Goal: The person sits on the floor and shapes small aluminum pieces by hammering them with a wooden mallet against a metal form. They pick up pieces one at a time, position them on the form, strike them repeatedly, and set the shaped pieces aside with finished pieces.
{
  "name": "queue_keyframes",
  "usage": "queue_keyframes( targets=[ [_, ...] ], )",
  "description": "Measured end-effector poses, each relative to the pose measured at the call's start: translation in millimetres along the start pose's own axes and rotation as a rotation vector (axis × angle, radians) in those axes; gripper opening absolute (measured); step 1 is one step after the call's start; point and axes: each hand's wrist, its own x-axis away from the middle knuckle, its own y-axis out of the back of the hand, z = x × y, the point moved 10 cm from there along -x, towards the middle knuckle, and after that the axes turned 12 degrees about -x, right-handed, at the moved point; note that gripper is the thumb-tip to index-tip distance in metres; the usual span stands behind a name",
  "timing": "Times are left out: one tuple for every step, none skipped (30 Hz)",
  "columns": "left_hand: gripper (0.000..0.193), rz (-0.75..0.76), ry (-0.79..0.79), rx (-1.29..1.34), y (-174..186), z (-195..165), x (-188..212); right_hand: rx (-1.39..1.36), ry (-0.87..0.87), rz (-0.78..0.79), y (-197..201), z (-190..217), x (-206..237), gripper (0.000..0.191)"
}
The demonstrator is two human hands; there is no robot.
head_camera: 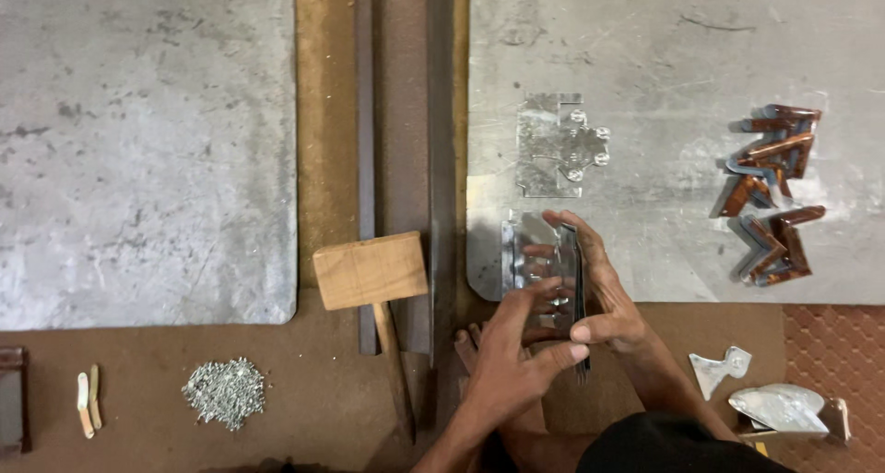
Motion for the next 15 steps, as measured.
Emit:
queue_keyframes(
  targets=[
    [0.074, 0.019, 0.026, 0.033, -2, 2, -1, -0.008, 0.003, 0.006, 3, -1, 1, 0.13],
    [0.073, 0.019, 0.017, 0.05, -2, 2, -2, -0.027, 0.004, -0.005, 6, -1, 1, 0.13],
    [0.072, 0.018, 0.009, 0.066, -1, 1, -1, -0.047, 0.006, -0.014, 9, -1, 2, 0.131],
    [0.071, 0.014, 0.003, 0.084, 0, 0, -2, -0.068, 0.006, -0.022, 11, -1, 2, 0.132],
    [0.069, 0.007, 0.017, 0.08, 0, 2, -2, -0.068, 0.014, -0.027, 12, 1, 3, 0.132],
    [0.067, -0.001, 0.031, 0.076, 1, 5, -2, -0.068, 0.021, -0.031, 13, 4, 3, 0.132],
    [0.066, -0.009, 0.044, 0.073, 2, 7, -2, -0.067, 0.03, -0.035, 14, 7, 3, 0.132],
    [0.059, -0.062, 0.033, 0.01, 8, 8, -1, -0.034, 0.053, -0.054, 17, 13, 3, 0.131],
    [0.052, -0.114, 0.022, -0.052, 14, 9, -1, 0.001, 0.078, -0.074, 20, 21, 3, 0.129],
    [0.046, -0.165, 0.009, -0.114, 18, 11, 0, 0.037, 0.104, -0.096, 24, 29, 5, 0.128],
    [0.044, -0.25, 0.031, -0.16, 27, 16, 1, -0.047, 0.081, -0.126, 30, 34, 6, 0.128],
    [0.043, -0.337, 0.054, -0.204, 35, 21, 3, -0.13, 0.056, -0.154, 37, 39, 8, 0.127],
    [0.043, -0.424, 0.077, -0.247, 43, 27, 7, -0.213, 0.031, -0.181, 42, 43, 10, 0.127],
    [0.043, -0.451, 0.076, -0.227, 45, 32, 8, -0.211, 0.063, -0.228, 50, 53, 12, 0.127],
    [0.043, -0.477, 0.073, -0.207, 46, 37, 10, -0.208, 0.096, -0.274, 58, 64, 15, 0.126]
  ],
)
